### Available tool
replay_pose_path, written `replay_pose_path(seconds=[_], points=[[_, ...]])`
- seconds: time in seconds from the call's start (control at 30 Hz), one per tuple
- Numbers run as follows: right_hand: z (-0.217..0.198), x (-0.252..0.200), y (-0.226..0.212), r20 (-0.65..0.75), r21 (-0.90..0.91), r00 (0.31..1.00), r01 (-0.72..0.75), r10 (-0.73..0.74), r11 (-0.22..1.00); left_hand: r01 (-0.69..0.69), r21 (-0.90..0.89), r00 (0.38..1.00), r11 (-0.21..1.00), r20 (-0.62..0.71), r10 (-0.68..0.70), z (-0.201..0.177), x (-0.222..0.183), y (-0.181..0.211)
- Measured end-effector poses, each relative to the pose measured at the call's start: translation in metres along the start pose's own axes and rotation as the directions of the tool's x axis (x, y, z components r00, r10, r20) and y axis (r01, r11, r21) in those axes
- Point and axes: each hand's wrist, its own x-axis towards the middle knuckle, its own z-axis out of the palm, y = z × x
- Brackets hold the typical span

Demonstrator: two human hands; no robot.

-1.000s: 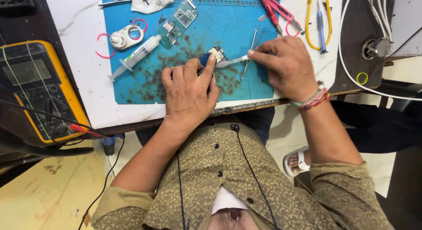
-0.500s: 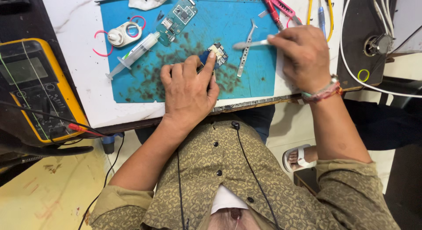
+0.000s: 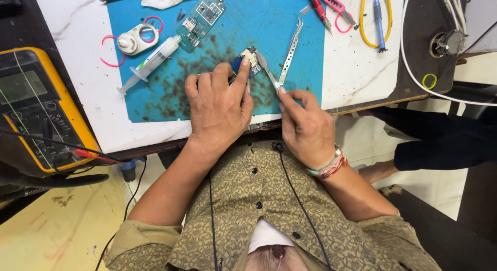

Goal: The person uses tweezers and a soldering iron to clean and repair components on a mobile phone circuit board, wiping the board with a cloth and applying heat to specific points.

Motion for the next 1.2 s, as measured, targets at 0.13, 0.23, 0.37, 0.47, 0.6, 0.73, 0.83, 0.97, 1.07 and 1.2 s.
replay_pose_path(seconds=[0.13, 0.23, 0.37, 0.47, 0.6, 0.73, 0.83, 0.97, 1.07, 1.2], points=[[0.011, 0.003, -0.003, -0.039, 0.047, 0.998, -0.056, 0.058, 0.997, 0.005, -0.001, 1.0, 1.0, 0.014, -0.005, -0.001, -0.001, 0.0], [0.007, 0.001, -0.006, -0.028, 0.042, 0.998, -0.054, 0.055, 0.998, 0.004, -0.003, 0.999, 1.0, 0.032, -0.004, -0.005, 0.003, -0.001], [0.007, 0.004, -0.009, -0.037, 0.023, 0.997, -0.065, 0.066, 0.998, -0.002, 0.008, 1.0, 1.0, 0.026, 0.002, -0.003, 0.005, -0.002], [0.008, 0.003, -0.008, -0.019, 0.02, 0.997, -0.068, 0.069, 0.997, -0.006, 0.016, 0.999, 1.0, 0.05, 0.005, -0.003, 0.0, 0.0], [0.005, 0.008, -0.011, -0.018, 0.007, 0.999, -0.045, 0.045, 0.999, -0.001, 0.04, 0.999, 0.999, 0.033, -0.001, -0.004, 0.004, 0.002], [0.004, 0.006, -0.011, -0.001, -0.017, 0.999, -0.043, 0.043, 0.999, -0.012, 0.022, 0.999, 1.0, 0.049, 0.011, -0.004, 0.001, -0.001], [0.006, 0.008, -0.013, -0.011, 0.025, 0.999, -0.041, 0.041, 0.999, -0.011, 0.019, 1.0, 1.0, 0.029, 0.01, -0.004, 0.005, -0.001], [0.002, 0.001, -0.007, 0.035, 0.048, 0.998, -0.055, 0.053, 0.997, -0.011, -0.002, 0.999, 1.0, 0.052, 0.011, -0.006, -0.004, 0.001], [-0.002, 0.007, -0.006, 0.021, 0.018, 0.999, -0.031, 0.03, 0.999, -0.015, 0.009, 1.0, 1.0, 0.02, 0.015, -0.005, 0.005, 0.0], [0.005, 0.012, 0.001, 0.0, 0.061, 0.999, -0.049, 0.049, 0.997, -0.031, 0.001, 0.999, 1.0, 0.026, 0.031, -0.002, 0.0, -0.003]])
